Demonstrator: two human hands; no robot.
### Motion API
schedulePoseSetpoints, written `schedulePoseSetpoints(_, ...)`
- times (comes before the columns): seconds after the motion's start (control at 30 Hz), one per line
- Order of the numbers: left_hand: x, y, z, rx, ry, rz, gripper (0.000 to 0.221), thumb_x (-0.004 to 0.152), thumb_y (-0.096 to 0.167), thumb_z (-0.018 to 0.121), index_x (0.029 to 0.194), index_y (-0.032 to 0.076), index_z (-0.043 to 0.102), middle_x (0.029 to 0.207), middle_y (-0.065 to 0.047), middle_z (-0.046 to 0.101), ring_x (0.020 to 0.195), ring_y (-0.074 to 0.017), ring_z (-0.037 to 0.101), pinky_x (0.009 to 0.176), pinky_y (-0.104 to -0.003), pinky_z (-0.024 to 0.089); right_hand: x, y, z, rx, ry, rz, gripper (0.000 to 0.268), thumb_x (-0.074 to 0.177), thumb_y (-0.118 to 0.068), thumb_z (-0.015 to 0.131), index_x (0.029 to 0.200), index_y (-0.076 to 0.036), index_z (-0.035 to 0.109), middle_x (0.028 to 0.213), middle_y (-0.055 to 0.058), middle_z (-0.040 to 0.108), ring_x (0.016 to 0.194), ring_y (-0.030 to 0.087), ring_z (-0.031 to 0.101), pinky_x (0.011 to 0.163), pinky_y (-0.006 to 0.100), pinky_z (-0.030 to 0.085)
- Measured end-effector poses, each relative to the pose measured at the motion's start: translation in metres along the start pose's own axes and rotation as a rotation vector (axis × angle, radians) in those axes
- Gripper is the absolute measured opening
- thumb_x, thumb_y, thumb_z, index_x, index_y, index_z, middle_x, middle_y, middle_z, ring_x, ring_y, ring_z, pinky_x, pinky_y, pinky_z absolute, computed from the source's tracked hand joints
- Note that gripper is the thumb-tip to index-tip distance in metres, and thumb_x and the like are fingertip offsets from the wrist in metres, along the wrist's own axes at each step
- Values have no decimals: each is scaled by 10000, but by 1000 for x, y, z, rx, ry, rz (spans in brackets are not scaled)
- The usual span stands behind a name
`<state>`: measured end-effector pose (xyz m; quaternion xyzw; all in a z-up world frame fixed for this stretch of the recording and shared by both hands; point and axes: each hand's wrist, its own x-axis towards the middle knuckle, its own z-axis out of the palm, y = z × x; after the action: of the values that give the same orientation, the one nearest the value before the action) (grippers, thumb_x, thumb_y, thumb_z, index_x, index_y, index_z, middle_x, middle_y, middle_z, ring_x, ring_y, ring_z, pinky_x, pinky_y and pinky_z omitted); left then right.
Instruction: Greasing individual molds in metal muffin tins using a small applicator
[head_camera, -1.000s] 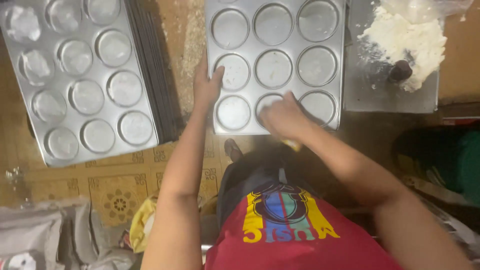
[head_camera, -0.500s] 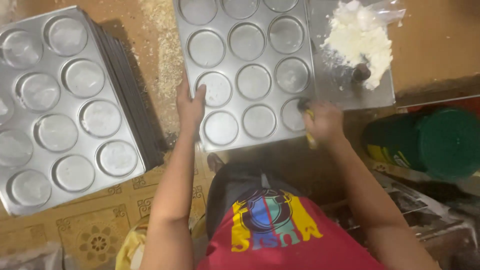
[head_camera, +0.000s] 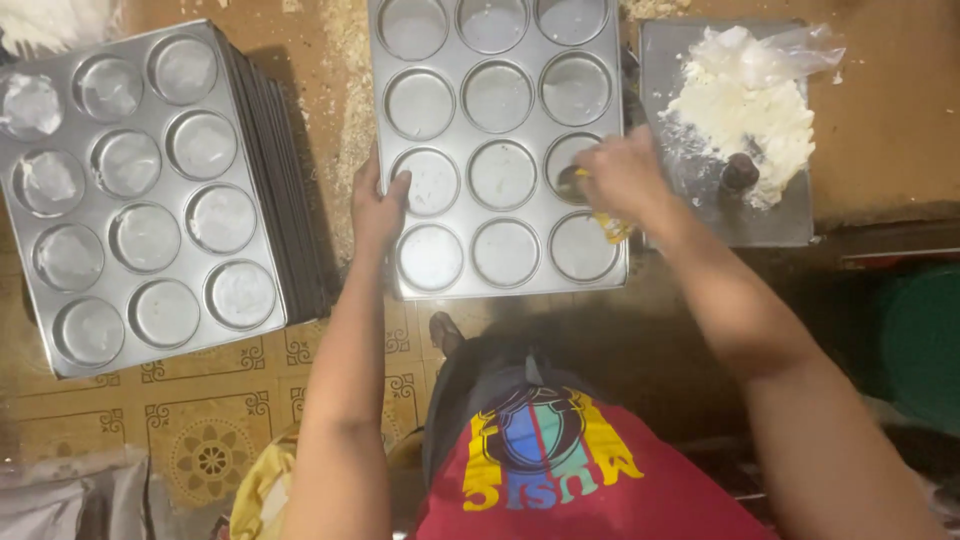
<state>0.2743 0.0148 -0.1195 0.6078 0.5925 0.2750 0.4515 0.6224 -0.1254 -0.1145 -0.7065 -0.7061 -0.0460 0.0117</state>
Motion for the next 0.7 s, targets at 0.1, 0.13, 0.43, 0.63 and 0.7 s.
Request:
schedulePoseSetpoints(0.1,15,-22,15,-37,10,9,646,945,301,752,1532,271,487,1482,-100,557,1445,-298,454,1239,-438,352,-6,35,40,-75,283,119,125,808,-321,738,912,-251,736,792,12,704,860,251,679,853,480,420)
schedulePoseSetpoints(0.13,14,-25,14,-29,7,-9,646,945,301,752,1532,271,487,1482,-100,557,1445,-298,454,1239,-438,352,-1,21,47,-64,267,116,125,808,-321,738,912,-251,736,792,12,704,860,251,679,853,480,420)
schedulePoseSetpoints(0.43,25,-38,24,-66,37,9,636,941,298,772,1518,260,507,1454,-92,577,1426,-279,482,1230,-419,368,17,9,21,-147,235,87,157,788,-320,725,907,-218,730,754,27,683,823,270,670,783,515,415)
schedulePoseSetpoints(0.63,27,-39,16,-64,8,95,615,928,341,778,1493,251,553,1431,-108,590,1409,-303,496,1219,-426,361,35,-53,-35,169,1,-31,178,856,-277,661,967,-184,765,849,82,768,913,321,724,863,489,407)
schedulePoseSetpoints(0.7,18,-29,11,-96,-33,150,662,954,238,735,1551,180,456,1445,-205,570,1431,-378,464,1233,-475,349,46,-75,26,101,60,50,148,823,-313,704,904,-191,725,793,75,730,837,305,717,790,488,450)
